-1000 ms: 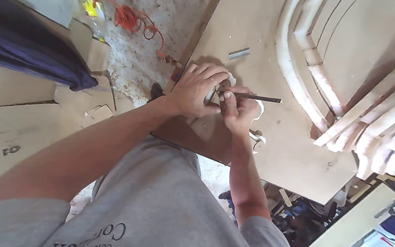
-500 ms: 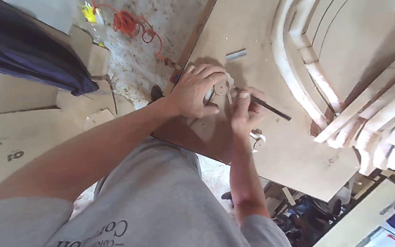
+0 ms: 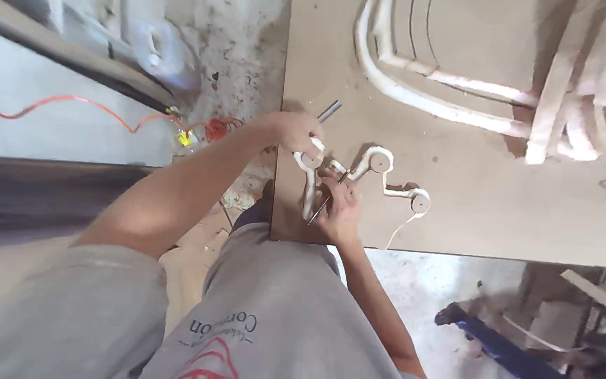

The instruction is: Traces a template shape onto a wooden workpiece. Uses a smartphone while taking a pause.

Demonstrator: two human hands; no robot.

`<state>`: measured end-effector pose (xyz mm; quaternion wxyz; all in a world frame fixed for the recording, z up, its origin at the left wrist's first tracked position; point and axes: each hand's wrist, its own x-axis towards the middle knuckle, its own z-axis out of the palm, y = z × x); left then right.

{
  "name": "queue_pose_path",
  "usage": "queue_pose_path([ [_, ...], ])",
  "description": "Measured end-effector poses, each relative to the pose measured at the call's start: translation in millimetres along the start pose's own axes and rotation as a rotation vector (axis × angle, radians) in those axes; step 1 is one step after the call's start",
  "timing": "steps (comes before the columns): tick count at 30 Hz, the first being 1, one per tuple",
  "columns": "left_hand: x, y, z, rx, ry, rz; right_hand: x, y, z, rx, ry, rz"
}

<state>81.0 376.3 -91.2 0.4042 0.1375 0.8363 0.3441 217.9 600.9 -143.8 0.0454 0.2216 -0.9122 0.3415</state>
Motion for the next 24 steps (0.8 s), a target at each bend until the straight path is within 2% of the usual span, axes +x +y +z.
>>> queue_pose_path([
  [3, -8, -13, -3, -0.017, 0.030, 0.012, -3, 1, 1, -0.033, 0.009, -0.073],
  [6, -10, -10, 0, 0.060, -0.007, 0.042, -3, -7, 0, -0.134, -0.062, -0.176],
  [9, -10, -5, 4, 0.140, -0.048, 0.072, 2, -13, 1, -0.226, -0.097, -0.164],
  [11, -10, -21, -1, 0.067, -0.027, 0.109, 3, -14, 3, -0.247, -0.093, -0.146],
  [16, -51, -67, -55, -0.150, 0.343, 0.041, 3, -11, 5, -0.228, -0.103, -0.139],
  [18, -53, -53, -63, -0.184, 0.384, 0.099, 0, -7, 3, -0.140, -0.058, -0.169],
  [21, -21, -10, -48, -0.139, 0.230, 0.182, -6, -2, 1, 0.027, 0.086, -0.217],
  [23, 14, 5, -30, 0.022, 0.131, 0.183, -13, -2, -1, 0.073, 0.184, -0.156],
  [24, 29, 8, -22, 0.178, 0.144, 0.182, -17, -2, -4, 0.062, 0.231, -0.096],
])
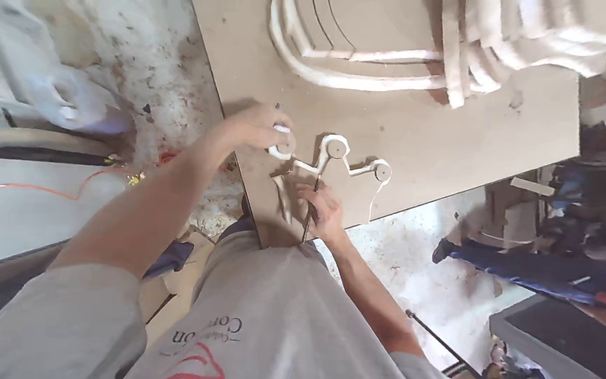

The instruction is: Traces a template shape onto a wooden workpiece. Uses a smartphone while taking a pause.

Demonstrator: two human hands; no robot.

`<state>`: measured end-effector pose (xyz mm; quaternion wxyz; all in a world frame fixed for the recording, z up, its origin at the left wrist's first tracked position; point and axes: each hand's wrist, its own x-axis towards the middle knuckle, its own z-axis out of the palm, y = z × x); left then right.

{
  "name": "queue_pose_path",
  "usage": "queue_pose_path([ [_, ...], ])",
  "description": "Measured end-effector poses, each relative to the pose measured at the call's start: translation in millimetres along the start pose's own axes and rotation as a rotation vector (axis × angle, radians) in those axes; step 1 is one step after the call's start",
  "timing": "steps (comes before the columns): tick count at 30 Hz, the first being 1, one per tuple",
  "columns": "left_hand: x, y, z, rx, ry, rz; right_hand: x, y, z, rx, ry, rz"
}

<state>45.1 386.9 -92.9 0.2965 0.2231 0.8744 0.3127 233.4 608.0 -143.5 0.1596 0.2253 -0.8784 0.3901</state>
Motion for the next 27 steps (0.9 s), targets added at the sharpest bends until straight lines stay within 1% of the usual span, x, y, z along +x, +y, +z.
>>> queue_pose_path([
  [1, 10, 3, 8, 0.179, 0.063, 0.026, -2, -1, -4, -0.046, 0.041, 0.062],
  [2, 18, 11, 12, 0.306, 0.141, 0.061, -2, -1, -8, -0.110, 0.074, 0.126],
  [3, 25, 24, 12, 0.379, 0.201, 0.128, -2, 1, -12, -0.180, 0.103, 0.191],
  [4, 35, 40, 15, 0.393, 0.211, 0.209, -3, 2, -16, -0.241, 0.116, 0.253],
  [5, 46, 55, 21, 0.379, 0.176, 0.275, -3, 6, -18, -0.301, 0.124, 0.299],
  [6, 59, 70, 30, 0.348, 0.093, 0.302, -4, 10, -19, -0.339, 0.117, 0.332],
  [9, 94, 95, 49, 0.347, -0.206, 0.226, -3, 21, -18, -0.378, 0.071, 0.355],
  [11, 108, 102, 41, 0.358, -0.350, 0.142, -4, 24, -15, -0.389, 0.087, 0.345],
  [15, 113, 100, 10, 0.286, -0.503, 0.080, -6, 22, -13, -0.418, 0.095, 0.347],
  [17, 111, 88, 3, 0.206, -0.521, 0.017, -3, 20, -15, -0.429, 0.019, 0.343],
  [19, 110, 74, 3, 0.118, -0.520, -0.041, 2, 18, -17, -0.428, -0.097, 0.328],
  [22, 109, 63, 1, 0.096, -0.494, 0.014, 10, 17, -15, -0.451, -0.212, 0.327],
  [24, 110, 55, -11, 0.109, -0.366, 0.085, 12, 17, -12, -0.489, -0.226, 0.329],
  [26, 107, 55, -42, 0.031, -0.166, 0.118, 12, 17, -10, -0.502, -0.223, 0.321],
  [27, 103, 62, -59, -0.030, -0.075, 0.124, 12, 18, -9, -0.485, -0.203, 0.305],
])
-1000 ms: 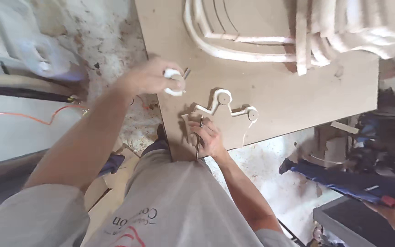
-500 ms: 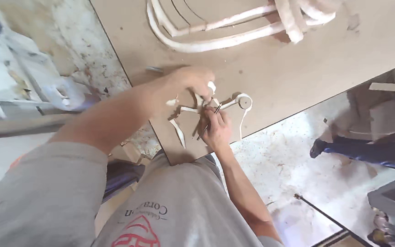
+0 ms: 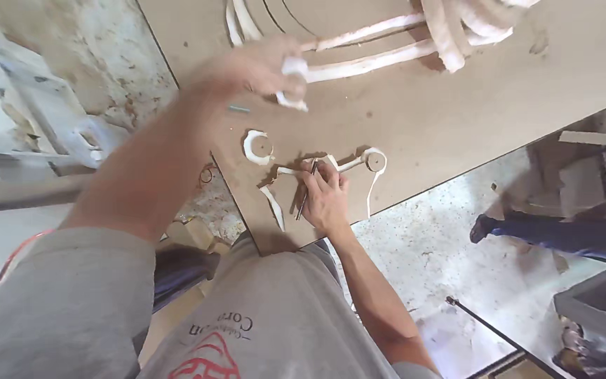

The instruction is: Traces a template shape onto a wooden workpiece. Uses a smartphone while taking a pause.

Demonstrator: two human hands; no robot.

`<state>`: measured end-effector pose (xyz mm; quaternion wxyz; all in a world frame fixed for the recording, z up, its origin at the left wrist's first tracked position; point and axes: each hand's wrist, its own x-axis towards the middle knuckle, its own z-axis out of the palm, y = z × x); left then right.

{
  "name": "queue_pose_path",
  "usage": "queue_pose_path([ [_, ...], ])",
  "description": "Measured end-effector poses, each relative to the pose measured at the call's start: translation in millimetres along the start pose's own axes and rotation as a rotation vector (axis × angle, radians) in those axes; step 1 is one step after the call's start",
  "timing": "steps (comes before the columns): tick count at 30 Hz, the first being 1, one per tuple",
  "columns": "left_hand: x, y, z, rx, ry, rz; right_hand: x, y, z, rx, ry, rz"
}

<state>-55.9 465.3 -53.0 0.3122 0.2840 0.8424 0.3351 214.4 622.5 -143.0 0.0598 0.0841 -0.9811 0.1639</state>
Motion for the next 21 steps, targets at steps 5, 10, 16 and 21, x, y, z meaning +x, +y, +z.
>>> queue_pose_path([
  [5, -7, 45, 6, 0.011, -0.119, 0.079, -10, 9, -2, 0.354, 0.276, -0.097],
  [10, 28, 31, 64, -0.141, -0.330, 0.017, -40, 13, -9, 0.522, 0.552, 0.092],
  [16, 92, 116, 126, 0.245, -0.368, 0.151, -60, 39, -25, 0.256, 0.584, 0.459],
  [21, 121, 161, 168, 0.603, -0.710, 0.121, -58, 39, -9, 0.188, 0.514, 0.358],
])
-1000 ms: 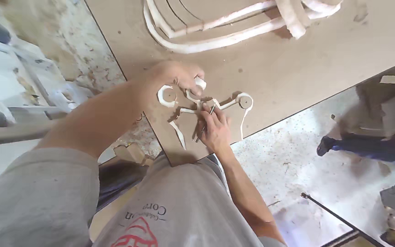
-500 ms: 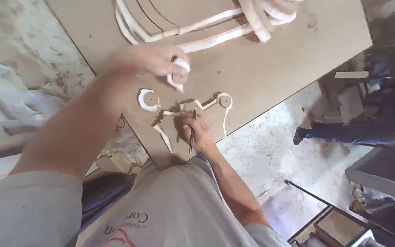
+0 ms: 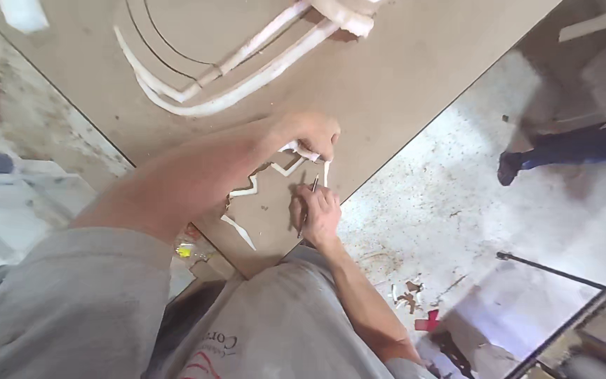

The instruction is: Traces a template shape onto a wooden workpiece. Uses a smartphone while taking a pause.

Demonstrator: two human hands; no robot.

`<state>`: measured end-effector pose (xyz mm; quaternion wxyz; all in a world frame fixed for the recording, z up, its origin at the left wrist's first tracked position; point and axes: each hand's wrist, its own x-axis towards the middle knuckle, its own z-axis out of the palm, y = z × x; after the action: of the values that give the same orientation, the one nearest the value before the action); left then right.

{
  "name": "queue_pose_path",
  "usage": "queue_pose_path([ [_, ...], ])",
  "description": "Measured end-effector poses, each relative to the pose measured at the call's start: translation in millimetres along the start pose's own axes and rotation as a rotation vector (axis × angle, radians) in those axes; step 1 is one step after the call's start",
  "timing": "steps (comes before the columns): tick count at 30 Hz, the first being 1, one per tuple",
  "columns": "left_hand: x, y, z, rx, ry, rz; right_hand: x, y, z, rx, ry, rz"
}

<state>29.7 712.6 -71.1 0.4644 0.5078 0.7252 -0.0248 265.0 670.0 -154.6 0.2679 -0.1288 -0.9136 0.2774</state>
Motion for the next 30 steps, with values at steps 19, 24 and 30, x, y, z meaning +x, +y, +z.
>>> queue_pose_path([
  [19, -245, -85, -7, -0.279, 0.295, -0.261, 8, 0, -4, 0.034, -0.084, 0.048],
  [24, -237, -131, 89, -0.392, 0.225, -0.242, 13, 8, -11, 0.137, -0.141, 0.067],
  [30, -227, -141, 122, -0.513, 0.380, -0.443, 30, -10, -21, 0.041, -0.164, -0.017],
])
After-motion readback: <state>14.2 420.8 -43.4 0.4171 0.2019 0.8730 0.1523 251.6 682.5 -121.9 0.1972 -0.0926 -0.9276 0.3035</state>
